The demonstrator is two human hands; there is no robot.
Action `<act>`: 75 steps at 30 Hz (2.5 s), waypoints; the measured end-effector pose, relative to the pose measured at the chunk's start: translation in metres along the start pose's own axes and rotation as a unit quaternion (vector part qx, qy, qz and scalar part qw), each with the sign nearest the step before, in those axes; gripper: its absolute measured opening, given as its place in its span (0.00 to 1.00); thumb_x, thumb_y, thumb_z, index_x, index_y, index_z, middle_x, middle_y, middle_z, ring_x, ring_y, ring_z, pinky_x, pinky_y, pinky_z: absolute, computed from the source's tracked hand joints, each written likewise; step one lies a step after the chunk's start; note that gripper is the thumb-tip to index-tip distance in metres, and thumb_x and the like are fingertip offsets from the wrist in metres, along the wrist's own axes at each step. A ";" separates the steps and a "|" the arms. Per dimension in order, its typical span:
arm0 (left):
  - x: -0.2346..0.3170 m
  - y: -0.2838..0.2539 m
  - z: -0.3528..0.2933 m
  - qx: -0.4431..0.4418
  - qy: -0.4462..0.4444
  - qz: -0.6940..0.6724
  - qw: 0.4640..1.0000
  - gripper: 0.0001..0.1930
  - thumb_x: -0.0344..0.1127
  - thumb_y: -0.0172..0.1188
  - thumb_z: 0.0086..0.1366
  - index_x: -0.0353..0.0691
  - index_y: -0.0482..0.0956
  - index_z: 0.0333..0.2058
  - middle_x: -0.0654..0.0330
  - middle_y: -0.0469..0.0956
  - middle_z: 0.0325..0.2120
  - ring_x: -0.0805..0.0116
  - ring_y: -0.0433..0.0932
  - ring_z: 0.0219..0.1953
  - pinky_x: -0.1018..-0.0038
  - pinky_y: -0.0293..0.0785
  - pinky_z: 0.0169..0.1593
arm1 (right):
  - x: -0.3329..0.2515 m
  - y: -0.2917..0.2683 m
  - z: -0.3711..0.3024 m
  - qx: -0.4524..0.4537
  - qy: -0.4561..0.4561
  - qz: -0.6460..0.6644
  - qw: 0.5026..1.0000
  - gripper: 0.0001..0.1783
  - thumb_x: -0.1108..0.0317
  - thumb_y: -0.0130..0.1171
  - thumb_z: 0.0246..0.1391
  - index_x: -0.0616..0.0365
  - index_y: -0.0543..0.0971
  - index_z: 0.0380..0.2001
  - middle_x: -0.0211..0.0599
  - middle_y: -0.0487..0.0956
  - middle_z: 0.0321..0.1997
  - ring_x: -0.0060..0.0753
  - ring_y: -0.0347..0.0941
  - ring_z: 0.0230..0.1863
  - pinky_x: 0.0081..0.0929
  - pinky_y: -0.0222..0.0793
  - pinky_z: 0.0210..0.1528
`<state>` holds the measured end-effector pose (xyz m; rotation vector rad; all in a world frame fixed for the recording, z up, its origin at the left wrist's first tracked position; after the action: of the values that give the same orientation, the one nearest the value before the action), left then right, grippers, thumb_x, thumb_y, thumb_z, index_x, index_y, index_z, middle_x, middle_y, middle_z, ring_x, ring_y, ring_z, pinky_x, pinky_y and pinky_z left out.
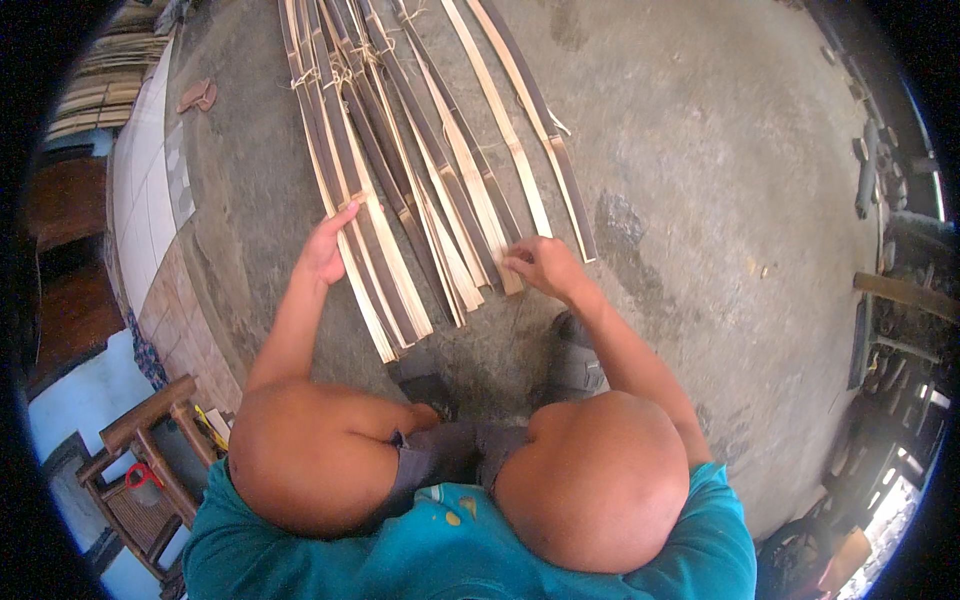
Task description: The person carries a bundle of thin wooden strips into a workshop, places them on the floor, and then sits to sort and align them by hand. The person repeatedly picks up individual strips, compares them, and arranges them into a neat pile.
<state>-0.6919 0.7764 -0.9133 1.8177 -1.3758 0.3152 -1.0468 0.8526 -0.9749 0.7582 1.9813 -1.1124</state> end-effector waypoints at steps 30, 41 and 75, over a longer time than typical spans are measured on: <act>0.018 0.060 -0.011 -0.043 0.045 -0.057 0.996 0.19 0.39 0.62 0.66 0.39 0.74 0.52 0.56 0.80 0.44 0.60 0.80 0.46 0.59 0.79 0.51 | 0.007 -0.030 0.016 0.278 0.008 -0.285 0.917 0.18 0.63 0.60 0.49 0.63 0.70 0.40 0.58 0.75 0.39 0.62 0.75 0.42 0.51 0.73 0.43; -0.011 0.046 -0.004 -0.052 0.000 -0.058 0.997 0.19 0.39 0.59 0.67 0.36 0.73 0.53 0.54 0.80 0.45 0.61 0.80 0.47 0.60 0.78 0.53 | -0.002 0.004 -0.003 0.210 0.041 -0.180 0.960 0.26 0.57 0.48 0.65 0.50 0.65 0.64 0.63 0.79 0.29 0.70 0.77 0.30 0.62 0.71 0.32; -0.024 0.042 -0.012 -0.023 0.016 0.010 1.000 0.23 0.45 0.51 0.72 0.30 0.69 0.55 0.52 0.78 0.48 0.62 0.78 0.51 0.63 0.76 0.56 | -0.106 0.036 -0.003 -0.197 0.154 0.511 0.822 0.25 0.63 0.63 0.58 0.66 0.72 0.54 0.43 0.79 0.47 0.34 0.76 0.48 0.31 0.74 0.52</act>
<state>-0.7350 0.7982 -0.9020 1.7555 -1.3690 0.3190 -0.9607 0.8571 -0.9035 1.5520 1.5352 0.0686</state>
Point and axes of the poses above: each hand's wrist, its own z-axis towards the middle knuckle, its own y-axis out of the palm, x = y × z, the point moved 1 cm from there along z, towards the middle knuckle
